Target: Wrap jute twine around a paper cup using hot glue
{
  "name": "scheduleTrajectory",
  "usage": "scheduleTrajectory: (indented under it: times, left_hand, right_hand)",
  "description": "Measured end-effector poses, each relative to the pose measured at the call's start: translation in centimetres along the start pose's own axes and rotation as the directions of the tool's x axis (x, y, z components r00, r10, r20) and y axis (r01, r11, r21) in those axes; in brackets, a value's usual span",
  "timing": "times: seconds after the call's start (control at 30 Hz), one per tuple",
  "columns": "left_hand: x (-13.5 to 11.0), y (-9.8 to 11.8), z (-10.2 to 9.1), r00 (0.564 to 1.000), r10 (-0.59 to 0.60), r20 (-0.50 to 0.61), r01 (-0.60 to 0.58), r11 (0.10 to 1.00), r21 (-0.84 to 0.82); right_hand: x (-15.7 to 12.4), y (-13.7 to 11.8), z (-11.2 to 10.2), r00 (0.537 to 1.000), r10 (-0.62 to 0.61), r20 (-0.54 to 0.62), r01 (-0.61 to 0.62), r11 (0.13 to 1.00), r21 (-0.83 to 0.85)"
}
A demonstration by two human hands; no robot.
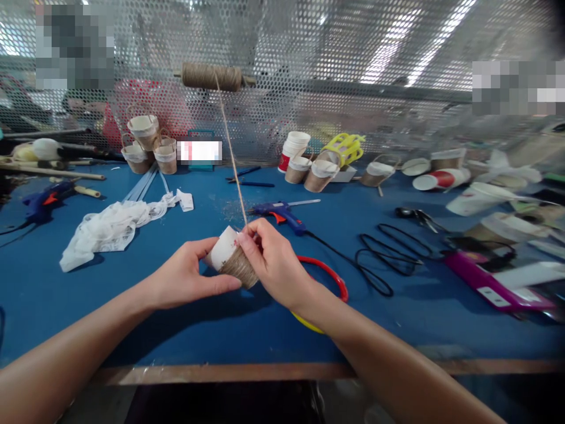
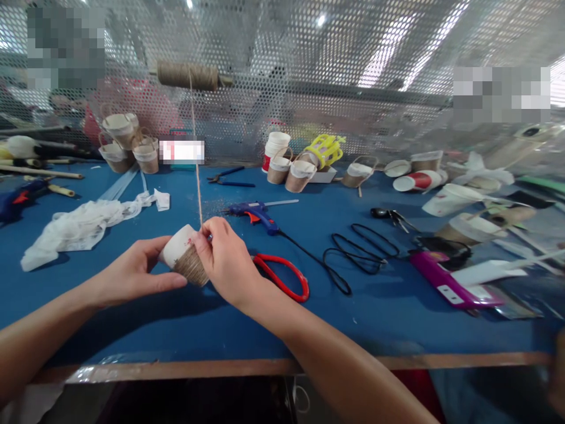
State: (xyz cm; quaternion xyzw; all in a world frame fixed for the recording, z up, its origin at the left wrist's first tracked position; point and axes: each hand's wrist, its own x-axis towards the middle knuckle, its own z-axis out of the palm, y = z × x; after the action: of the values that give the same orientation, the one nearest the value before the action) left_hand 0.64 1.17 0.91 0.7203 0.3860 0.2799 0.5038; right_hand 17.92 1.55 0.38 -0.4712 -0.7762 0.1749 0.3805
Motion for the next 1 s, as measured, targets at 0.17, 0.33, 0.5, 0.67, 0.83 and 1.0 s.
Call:
scheduleTrajectory:
  times: [0.17, 0.33, 0.5, 0.67, 0.83, 1.0]
  left_hand:
    - [0.3, -0.1, 0.0, 0.998, -0.066, -0.002, 0.065, 0.992, -0.105]
    - [0.3, -0.1, -0.6, 0.996, -0.061, 0.065, 0.068, 0.991, -0.115]
    - [0.2, -0.1, -0.9, 0.989, -0.043, 0.139, 0.049, 0.998, -0.044]
    - [0.1, 0.0, -0.5, 0.992, -0.016, 0.124, 0.021, 0.999, -0.043]
    - [0.1, 0.1, -0.4, 0.993, -0.002, 0.117, 0.010, 0.998, -0.062]
    - [0.1, 0.3, -0.5, 0.993, 0.022, 0.113, -0.015, 0.998, -0.066]
  right_hand:
    - [-0.4, -0.2, 0.6, 0.996, -0.077, 0.038, 0.081, 0.989, -0.121]
    - [-0.5, -0.1, 0.6, 0.992, -0.096, 0.088, 0.107, 0.985, -0.138]
    - [0.1, 0.4, 0.1, 0.997, -0.004, 0.081, 0.001, 1.000, 0.030]
    - [0.7, 0.5, -0.3, 0.986, 0.118, 0.118, -0.138, 0.974, 0.178]
    - [0.8, 0.9, -0.2, 0.981, 0.149, 0.128, -0.175, 0.957, 0.230]
    - [0.9, 0.8, -0.3, 0.979, 0.156, 0.135, -0.185, 0.952, 0.243]
